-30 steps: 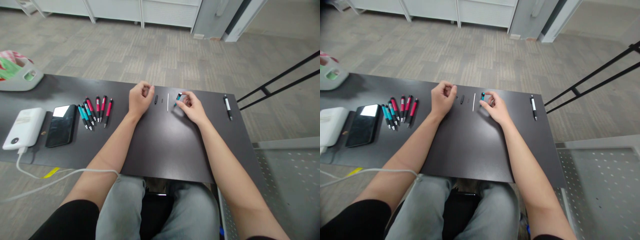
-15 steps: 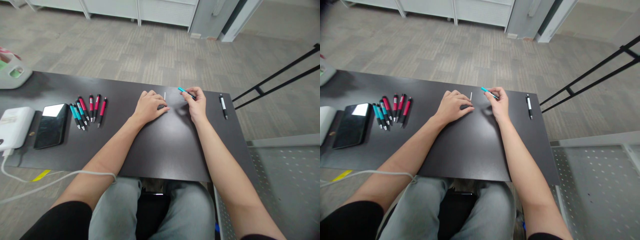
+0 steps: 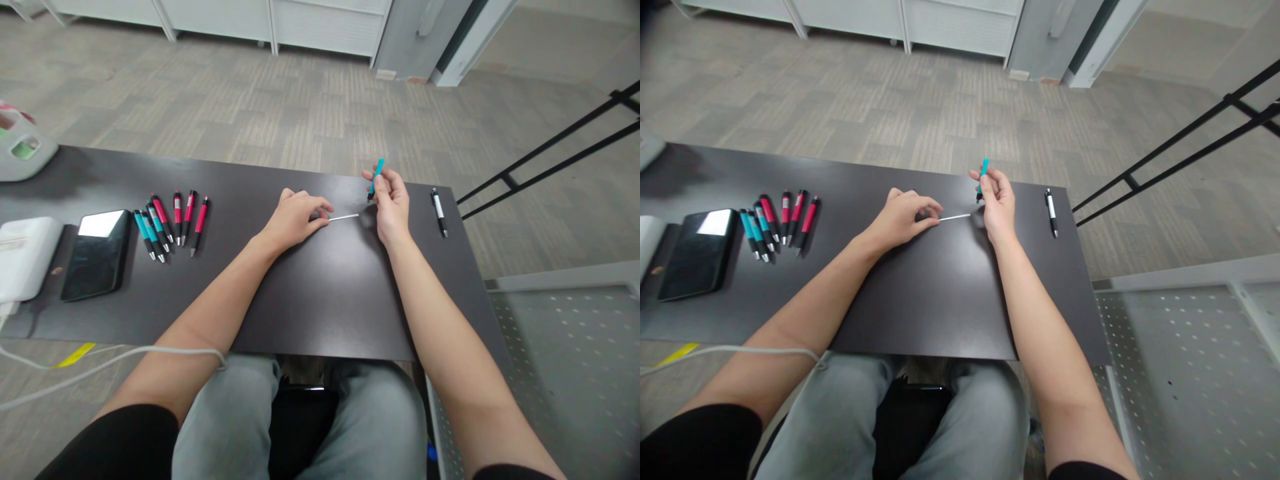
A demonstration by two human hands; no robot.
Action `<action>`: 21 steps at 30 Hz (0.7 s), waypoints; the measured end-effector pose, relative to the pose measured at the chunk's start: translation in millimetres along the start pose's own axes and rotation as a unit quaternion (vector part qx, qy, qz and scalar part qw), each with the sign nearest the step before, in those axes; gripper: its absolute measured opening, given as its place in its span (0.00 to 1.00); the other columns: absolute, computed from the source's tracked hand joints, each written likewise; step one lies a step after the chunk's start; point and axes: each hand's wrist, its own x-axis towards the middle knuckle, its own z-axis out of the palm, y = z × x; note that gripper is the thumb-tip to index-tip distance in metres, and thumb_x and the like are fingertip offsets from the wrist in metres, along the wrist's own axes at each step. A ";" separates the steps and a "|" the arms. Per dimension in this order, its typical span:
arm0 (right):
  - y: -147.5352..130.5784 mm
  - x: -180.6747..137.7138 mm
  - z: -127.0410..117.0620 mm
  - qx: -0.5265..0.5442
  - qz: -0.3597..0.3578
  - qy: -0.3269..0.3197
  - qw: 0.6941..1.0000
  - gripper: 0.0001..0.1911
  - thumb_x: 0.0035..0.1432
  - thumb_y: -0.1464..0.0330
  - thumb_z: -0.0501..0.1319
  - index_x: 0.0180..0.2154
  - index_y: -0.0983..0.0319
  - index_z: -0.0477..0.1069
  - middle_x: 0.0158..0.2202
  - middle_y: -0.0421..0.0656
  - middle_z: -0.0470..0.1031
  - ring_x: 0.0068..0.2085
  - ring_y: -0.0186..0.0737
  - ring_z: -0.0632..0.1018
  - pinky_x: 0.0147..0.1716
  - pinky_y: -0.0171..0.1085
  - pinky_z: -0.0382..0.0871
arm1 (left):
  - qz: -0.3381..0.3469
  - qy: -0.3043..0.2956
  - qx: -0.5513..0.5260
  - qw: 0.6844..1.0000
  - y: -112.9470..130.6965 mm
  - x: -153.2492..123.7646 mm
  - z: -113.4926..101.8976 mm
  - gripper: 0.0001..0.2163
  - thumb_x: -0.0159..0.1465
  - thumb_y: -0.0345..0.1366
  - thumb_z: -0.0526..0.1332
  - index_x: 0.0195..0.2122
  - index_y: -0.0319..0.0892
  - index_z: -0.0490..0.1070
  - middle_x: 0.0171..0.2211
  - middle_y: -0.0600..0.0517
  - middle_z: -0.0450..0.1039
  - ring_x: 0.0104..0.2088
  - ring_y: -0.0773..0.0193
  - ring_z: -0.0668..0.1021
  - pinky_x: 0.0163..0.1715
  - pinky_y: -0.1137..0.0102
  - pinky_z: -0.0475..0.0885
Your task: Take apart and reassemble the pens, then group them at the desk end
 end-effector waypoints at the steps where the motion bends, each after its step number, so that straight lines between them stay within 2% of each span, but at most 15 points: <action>1: -2.8 -1.0 0.4 -0.009 -0.006 0.000 1.000 0.33 0.75 0.34 0.69 0.64 0.50 0.81 0.58 0.52 0.91 0.54 0.55 0.88 0.52 0.53 0.84 | 0.005 0.004 -0.003 1.000 0.0 0.0 1.4 0.05 0.73 0.43 0.76 0.47 0.53 0.87 0.39 0.49 0.90 0.48 0.41 0.84 0.60 0.45 0.70; 4: -2.7 -1.3 0.5 -0.037 -0.039 -0.005 0.999 0.32 0.75 0.33 0.68 0.61 0.50 0.81 0.55 0.51 0.91 0.51 0.54 0.88 0.49 0.51 0.84 | 0.010 0.002 0.010 1.000 2.7 0.3 4.0 0.04 0.75 0.43 0.74 0.42 0.52 0.84 0.41 0.46 0.89 0.51 0.40 0.83 0.61 0.45 0.71; 7: 7.1 1.8 -0.6 -0.043 -0.055 -0.006 0.998 0.32 0.74 0.33 0.68 0.60 0.50 0.81 0.52 0.50 0.90 0.53 0.54 0.87 0.50 0.51 0.84 | 0.002 -0.004 0.017 1.000 4.9 1.8 2.0 0.02 0.76 0.38 0.69 0.44 0.50 0.83 0.46 0.45 0.88 0.52 0.42 0.84 0.60 0.48 0.73; 9: 14.9 4.0 -2.1 -0.040 -0.057 0.000 0.998 0.31 0.75 0.34 0.68 0.60 0.50 0.81 0.52 0.50 0.89 0.55 0.55 0.87 0.53 0.52 0.84 | -0.008 0.021 -0.005 1.000 3.9 3.4 -3.3 0.04 0.77 0.34 0.67 0.47 0.49 0.82 0.48 0.45 0.87 0.50 0.45 0.84 0.57 0.52 0.76; 11: 20.5 4.9 -4.4 -0.049 -0.063 0.004 0.997 0.28 0.76 0.36 0.68 0.58 0.50 0.82 0.52 0.49 0.88 0.56 0.55 0.86 0.56 0.54 0.83 | -0.022 0.070 -0.030 0.997 1.2 4.9 -11.4 0.06 0.77 0.32 0.65 0.49 0.49 0.82 0.49 0.46 0.85 0.49 0.49 0.84 0.55 0.55 0.78; 15: 19.1 0.9 -9.9 -0.137 -0.109 -0.015 0.984 0.20 0.77 0.43 0.70 0.53 0.50 0.85 0.52 0.49 0.88 0.56 0.58 0.84 0.62 0.58 0.80 | -0.045 0.150 -0.035 0.987 -5.6 6.3 -27.1 0.06 0.76 0.32 0.66 0.45 0.49 0.82 0.46 0.47 0.83 0.49 0.50 0.83 0.54 0.57 0.80; 21: 4.0 -8.9 -9.4 -0.240 -0.156 -0.054 0.957 0.15 0.80 0.49 0.67 0.52 0.48 0.88 0.52 0.49 0.89 0.58 0.63 0.82 0.66 0.63 0.75 | -0.051 0.161 -0.035 0.985 -11.3 6.0 -28.2 0.07 0.76 0.32 0.66 0.42 0.50 0.83 0.45 0.46 0.83 0.48 0.49 0.83 0.55 0.55 0.80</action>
